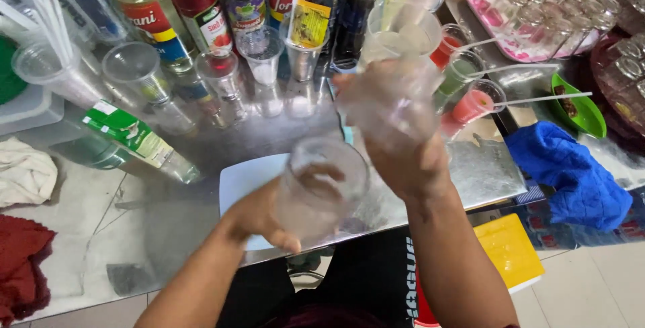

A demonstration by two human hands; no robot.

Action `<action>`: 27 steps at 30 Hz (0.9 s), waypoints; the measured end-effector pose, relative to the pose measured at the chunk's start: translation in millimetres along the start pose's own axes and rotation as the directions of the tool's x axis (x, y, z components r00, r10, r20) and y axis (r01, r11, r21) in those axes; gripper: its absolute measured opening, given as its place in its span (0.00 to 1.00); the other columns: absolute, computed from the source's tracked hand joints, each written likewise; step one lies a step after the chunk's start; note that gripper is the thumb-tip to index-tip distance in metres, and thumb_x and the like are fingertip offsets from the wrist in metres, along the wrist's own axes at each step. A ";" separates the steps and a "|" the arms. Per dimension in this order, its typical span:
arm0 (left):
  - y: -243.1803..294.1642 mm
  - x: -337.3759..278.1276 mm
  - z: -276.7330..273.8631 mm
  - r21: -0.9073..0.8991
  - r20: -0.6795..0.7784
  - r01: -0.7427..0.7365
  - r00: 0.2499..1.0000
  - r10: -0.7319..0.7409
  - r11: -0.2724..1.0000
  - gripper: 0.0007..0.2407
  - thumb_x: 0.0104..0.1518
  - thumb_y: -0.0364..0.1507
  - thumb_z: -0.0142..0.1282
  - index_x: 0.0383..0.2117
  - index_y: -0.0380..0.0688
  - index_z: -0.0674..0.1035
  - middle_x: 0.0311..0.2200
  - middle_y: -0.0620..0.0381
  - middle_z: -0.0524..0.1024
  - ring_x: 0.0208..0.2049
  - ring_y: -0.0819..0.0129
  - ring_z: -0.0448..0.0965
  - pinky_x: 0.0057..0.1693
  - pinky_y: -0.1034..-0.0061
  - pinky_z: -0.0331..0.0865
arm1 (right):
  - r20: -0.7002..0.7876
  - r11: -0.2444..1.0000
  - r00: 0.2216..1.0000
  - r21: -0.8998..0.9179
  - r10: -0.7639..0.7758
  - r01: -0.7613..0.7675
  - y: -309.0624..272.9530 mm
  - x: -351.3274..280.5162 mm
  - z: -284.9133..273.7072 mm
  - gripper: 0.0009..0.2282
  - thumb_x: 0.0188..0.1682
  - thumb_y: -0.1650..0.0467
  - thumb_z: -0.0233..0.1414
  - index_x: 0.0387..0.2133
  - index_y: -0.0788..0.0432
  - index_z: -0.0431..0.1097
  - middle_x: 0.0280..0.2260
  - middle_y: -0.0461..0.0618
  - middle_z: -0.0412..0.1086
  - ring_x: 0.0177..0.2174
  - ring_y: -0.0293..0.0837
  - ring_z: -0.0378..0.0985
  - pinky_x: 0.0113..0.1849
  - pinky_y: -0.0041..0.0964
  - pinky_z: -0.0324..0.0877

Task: The person prepares a beverage by pouring liquids from bottles and a carton into a plastic shaker, adding ice from a cooler, and shaking the mixture. They then open the shaker and place two green fruits on a cutting board.

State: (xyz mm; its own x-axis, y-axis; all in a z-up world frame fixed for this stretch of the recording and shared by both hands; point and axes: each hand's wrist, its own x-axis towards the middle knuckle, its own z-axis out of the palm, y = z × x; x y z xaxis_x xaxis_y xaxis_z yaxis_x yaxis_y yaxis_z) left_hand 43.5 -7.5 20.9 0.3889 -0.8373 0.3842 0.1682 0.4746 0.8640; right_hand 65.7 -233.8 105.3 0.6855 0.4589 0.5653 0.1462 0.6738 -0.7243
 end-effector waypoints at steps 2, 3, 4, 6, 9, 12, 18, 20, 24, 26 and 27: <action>9.8 -12.7 -10.2 0.175 -0.286 0.041 0.958 0.011 0.984 0.38 0.45 0.39 0.74 0.64 0.50 0.64 0.56 0.51 0.72 0.57 0.55 0.76 0.60 0.59 0.75 | -0.286 0.992 0.956 -0.127 -0.065 0.029 6.4 -1.4 -4.5 0.43 0.42 0.51 0.72 0.65 0.56 0.58 0.63 0.62 0.63 0.63 0.52 0.65 0.49 0.34 0.67; 12.7 -14.9 -19.5 0.178 -0.290 0.041 0.957 0.013 0.983 0.38 0.45 0.39 0.74 0.64 0.50 0.64 0.56 0.51 0.72 0.57 0.55 0.76 0.60 0.59 0.75 | -0.282 0.992 0.957 -0.123 -0.063 0.029 9.7 -1.9 -4.1 0.43 0.42 0.51 0.72 0.65 0.56 0.58 0.63 0.62 0.63 0.63 0.52 0.65 0.49 0.34 0.67; 15.6 -17.4 -29.0 0.271 -0.378 0.049 0.924 0.060 0.961 0.39 0.42 0.37 0.75 0.63 0.49 0.64 0.55 0.53 0.73 0.57 0.59 0.75 0.60 0.63 0.74 | -0.381 0.995 0.923 -0.100 -0.051 0.013 13.4 -2.3 -3.7 0.46 0.37 0.54 0.74 0.66 0.52 0.54 0.60 0.66 0.64 0.54 0.55 0.72 0.44 0.37 0.72; 15.3 -26.6 -48.7 0.355 -0.470 0.077 0.876 0.107 0.932 0.41 0.38 0.35 0.76 0.62 0.48 0.64 0.55 0.55 0.74 0.57 0.62 0.75 0.59 0.67 0.74 | -0.479 0.998 0.877 -0.064 -0.026 -0.005 28.3 -11.3 -1.9 0.50 0.32 0.56 0.75 0.67 0.49 0.51 0.57 0.69 0.64 0.44 0.58 0.78 0.38 0.41 0.77; 10.1 -32.6 -84.2 0.559 -0.503 -0.003 0.794 0.342 0.829 0.54 0.41 0.27 0.75 0.72 0.50 0.40 0.62 0.49 0.64 0.67 0.58 0.66 0.66 0.62 0.70 | -0.565 0.968 0.824 -0.219 -0.027 -0.119 48.9 -32.0 -8.1 0.49 0.30 0.54 0.72 0.64 0.49 0.49 0.55 0.64 0.66 0.48 0.56 0.77 0.45 0.41 0.74; 4.6 -36.4 -104.4 0.687 -0.645 0.217 0.621 0.445 0.693 0.43 0.31 0.30 0.84 0.59 0.44 0.68 0.54 0.52 0.75 0.60 0.62 0.71 0.69 0.58 0.59 | -0.604 0.711 0.797 -0.561 -0.001 -0.424 61.8 -56.5 -11.0 0.50 0.20 0.52 0.71 0.61 0.55 0.58 0.55 0.62 0.65 0.53 0.56 0.69 0.53 0.51 0.71; 4.2 -37.0 -102.5 0.639 -0.763 0.387 0.431 0.482 0.664 0.35 0.38 0.28 0.76 0.57 0.44 0.69 0.55 0.54 0.75 0.57 0.65 0.74 0.62 0.74 0.67 | -0.201 0.116 0.950 -0.965 0.238 -0.233 107.1 -79.8 2.9 0.44 0.29 0.56 0.73 0.62 0.53 0.63 0.59 0.56 0.65 0.57 0.54 0.65 0.57 0.48 0.60; 5.8 -37.6 -102.7 0.615 -0.784 0.457 0.441 0.436 0.643 0.33 0.39 0.30 0.75 0.55 0.48 0.70 0.52 0.56 0.76 0.55 0.65 0.75 0.59 0.73 0.67 | -0.154 -0.067 0.938 -0.988 0.312 -0.140 113.0 -81.4 8.5 0.44 0.33 0.53 0.71 0.65 0.44 0.59 0.61 0.52 0.60 0.55 0.57 0.62 0.51 0.56 0.60; -1.3 -39.6 -110.3 0.619 -0.782 0.456 0.433 0.448 0.640 0.35 0.36 0.30 0.76 0.56 0.47 0.71 0.53 0.55 0.76 0.56 0.63 0.75 0.60 0.72 0.67 | -0.147 0.011 0.952 -0.988 0.267 -0.156 86.0 -56.6 5.8 0.50 0.25 0.46 0.70 0.66 0.43 0.58 0.66 0.62 0.52 0.63 0.61 0.56 0.60 0.59 0.52; -2.1 -39.2 -111.5 0.568 -0.816 0.467 0.425 0.392 0.677 0.36 0.36 0.29 0.77 0.57 0.46 0.70 0.56 0.53 0.75 0.58 0.62 0.74 0.63 0.70 0.66 | -0.161 0.038 0.970 -0.985 0.182 -0.170 70.7 -41.6 -2.9 0.42 0.36 0.47 0.60 0.66 0.43 0.55 0.65 0.64 0.50 0.62 0.61 0.56 0.58 0.70 0.59; -4.0 -40.6 -111.6 0.571 -0.814 0.465 0.426 0.395 0.677 0.36 0.36 0.29 0.77 0.57 0.46 0.70 0.56 0.53 0.75 0.58 0.62 0.74 0.63 0.70 0.66 | -0.158 0.035 0.971 -0.985 0.180 -0.167 59.2 -27.6 -10.9 0.42 0.36 0.47 0.60 0.66 0.43 0.55 0.65 0.64 0.50 0.62 0.61 0.56 0.58 0.70 0.59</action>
State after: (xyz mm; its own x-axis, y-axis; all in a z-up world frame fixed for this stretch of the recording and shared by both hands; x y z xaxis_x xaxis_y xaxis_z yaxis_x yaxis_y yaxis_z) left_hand 128.1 54.9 -34.5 0.9694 0.0521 0.2398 -0.2228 -0.2230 0.9490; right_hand 63.2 -212.8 42.5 0.8047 0.4748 0.3563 0.5933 -0.6236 -0.5091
